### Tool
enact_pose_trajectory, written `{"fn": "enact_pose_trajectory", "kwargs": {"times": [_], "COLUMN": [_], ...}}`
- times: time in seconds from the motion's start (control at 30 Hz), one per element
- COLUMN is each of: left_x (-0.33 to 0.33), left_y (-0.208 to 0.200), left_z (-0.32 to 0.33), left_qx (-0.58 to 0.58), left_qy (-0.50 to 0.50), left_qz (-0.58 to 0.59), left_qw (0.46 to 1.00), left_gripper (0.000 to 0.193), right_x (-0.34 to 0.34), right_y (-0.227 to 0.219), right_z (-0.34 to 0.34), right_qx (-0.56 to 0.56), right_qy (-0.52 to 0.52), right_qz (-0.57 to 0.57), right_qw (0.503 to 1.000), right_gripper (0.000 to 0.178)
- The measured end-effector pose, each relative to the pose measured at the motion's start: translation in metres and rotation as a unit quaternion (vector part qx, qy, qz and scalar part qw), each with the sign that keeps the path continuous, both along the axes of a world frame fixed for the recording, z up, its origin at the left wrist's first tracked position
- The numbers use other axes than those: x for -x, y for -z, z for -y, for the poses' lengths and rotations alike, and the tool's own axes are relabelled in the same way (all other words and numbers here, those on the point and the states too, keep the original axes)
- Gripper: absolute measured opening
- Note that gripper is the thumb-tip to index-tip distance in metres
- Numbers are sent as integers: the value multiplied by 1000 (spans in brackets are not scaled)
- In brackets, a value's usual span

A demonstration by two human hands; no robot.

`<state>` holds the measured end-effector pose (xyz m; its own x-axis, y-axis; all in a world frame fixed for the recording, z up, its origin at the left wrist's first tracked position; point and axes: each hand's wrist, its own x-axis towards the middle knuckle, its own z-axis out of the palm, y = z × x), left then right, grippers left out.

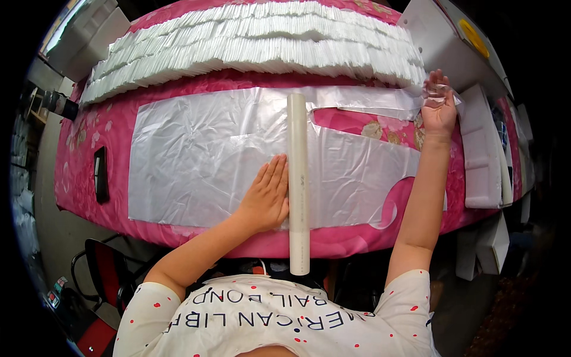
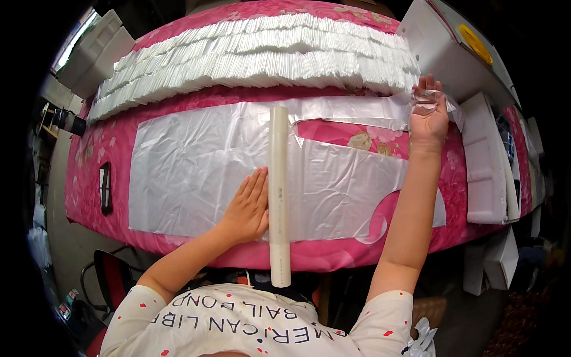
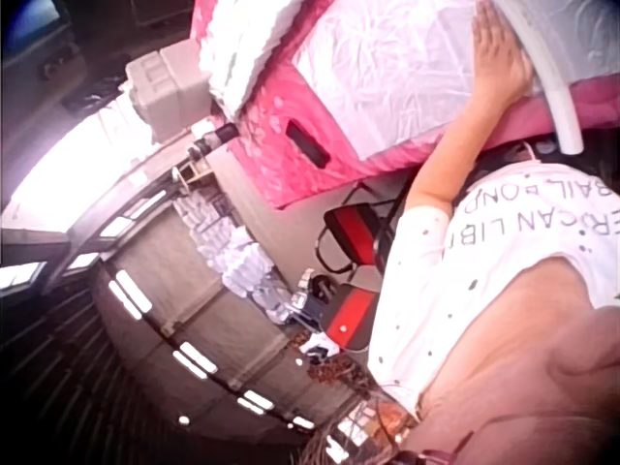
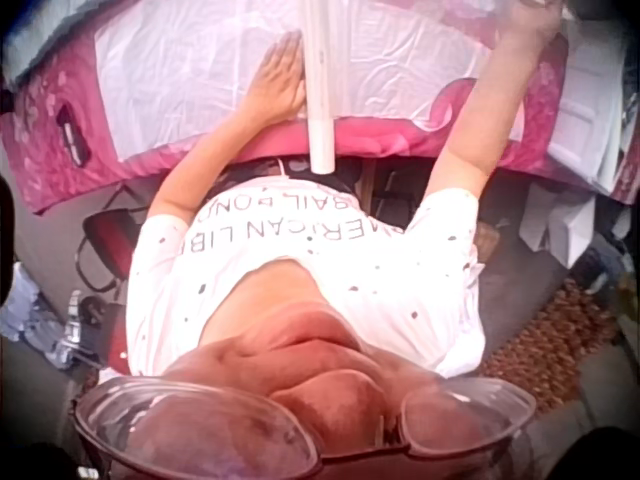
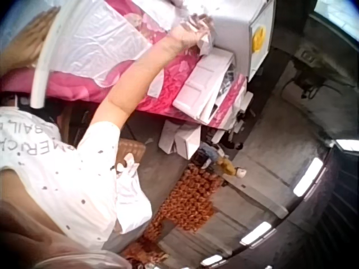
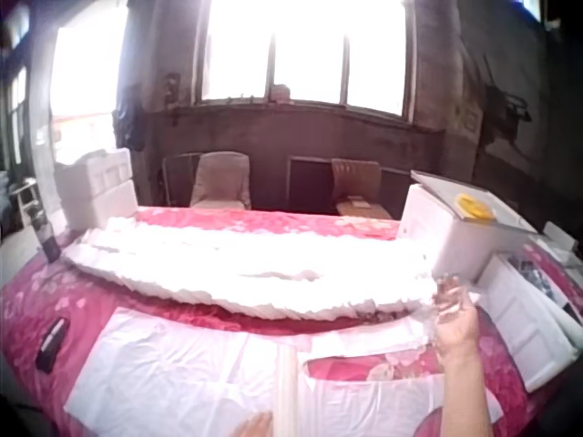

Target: The person wraps small white rectangular items in clear plastic film on a pink floral tablecloth. They unroll film, place an item, fold the film around it, and set the wrapped item aside. The process repeats for multiple items.

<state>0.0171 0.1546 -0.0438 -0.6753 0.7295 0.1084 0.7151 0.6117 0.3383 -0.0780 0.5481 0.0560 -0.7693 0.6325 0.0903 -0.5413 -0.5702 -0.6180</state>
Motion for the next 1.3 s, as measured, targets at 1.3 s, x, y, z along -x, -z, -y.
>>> {"fn": "enact_pose_trajectory", "kwargs": {"times": [1.3], "left_x": [122], "left_y": [-38], "left_z": [-26], "left_qx": [-556], "left_qy": [-263], "left_qz": [640], "left_qw": [460], "left_gripper": [64], "right_x": [-135], "right_y": [58], "right_z": [191], "right_qx": [-823], "right_qy": [-236], "right_qz": [42], "right_qw": [515], "right_gripper": [55]}}
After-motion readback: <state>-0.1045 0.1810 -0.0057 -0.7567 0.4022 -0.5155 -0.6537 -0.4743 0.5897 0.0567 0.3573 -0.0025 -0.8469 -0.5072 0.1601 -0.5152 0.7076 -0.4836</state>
